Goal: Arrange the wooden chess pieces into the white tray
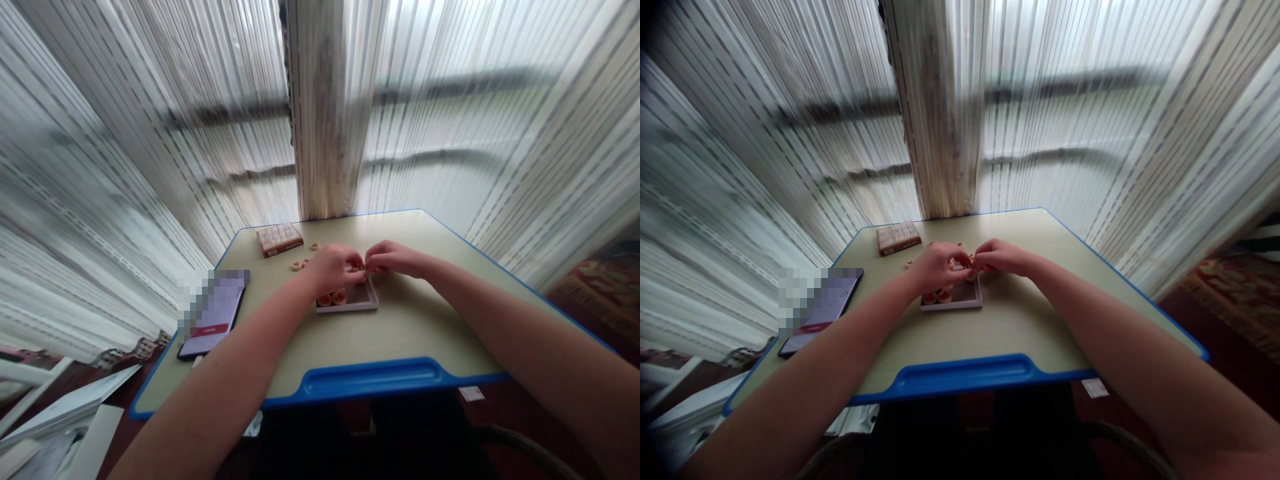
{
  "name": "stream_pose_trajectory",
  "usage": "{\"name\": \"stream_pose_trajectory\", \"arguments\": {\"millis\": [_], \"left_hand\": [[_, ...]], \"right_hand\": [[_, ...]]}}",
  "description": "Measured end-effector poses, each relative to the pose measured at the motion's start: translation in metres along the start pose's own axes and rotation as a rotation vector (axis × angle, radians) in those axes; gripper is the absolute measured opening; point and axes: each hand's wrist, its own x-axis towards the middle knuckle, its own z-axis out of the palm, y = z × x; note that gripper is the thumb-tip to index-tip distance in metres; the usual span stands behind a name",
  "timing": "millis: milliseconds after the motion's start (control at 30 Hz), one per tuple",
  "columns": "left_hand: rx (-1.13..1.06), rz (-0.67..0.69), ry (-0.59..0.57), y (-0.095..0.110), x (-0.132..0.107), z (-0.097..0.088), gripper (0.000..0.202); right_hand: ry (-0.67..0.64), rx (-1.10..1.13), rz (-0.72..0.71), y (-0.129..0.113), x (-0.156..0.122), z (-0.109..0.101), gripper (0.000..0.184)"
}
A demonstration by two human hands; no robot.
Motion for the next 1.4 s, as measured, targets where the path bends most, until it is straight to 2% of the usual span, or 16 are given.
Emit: {"name": "stream_pose_trajectory", "arguments": {"millis": [100, 333, 1100, 1400], "left_hand": [[0.023, -0.002, -0.059, 0.0012, -0.0001, 0.0007, 0.016], [0.074, -0.001, -0.118, 0.0011, -0.0006, 0.0006, 0.015], [0.149, 0.056, -0.161, -0.0028, -0.0008, 0.002, 0.019], [0.176, -0.012, -0.165, -0.0036, 0.0002, -0.0006, 0.028]], "right_hand": [[-0.044, -0.078, 0.012, -0.0012, -0.0014, -0.0011, 0.017], [-0.051, -0.268, 0.076, -0.007, -0.0034, -0.0032, 0.018], [-0.084, -0.4, 0.062, -0.0063, -0.0023, -0.0045, 0.023], [-0.067, -0.448, 0.064, -0.0039, -0.0003, -0.0033, 0.024]]}}
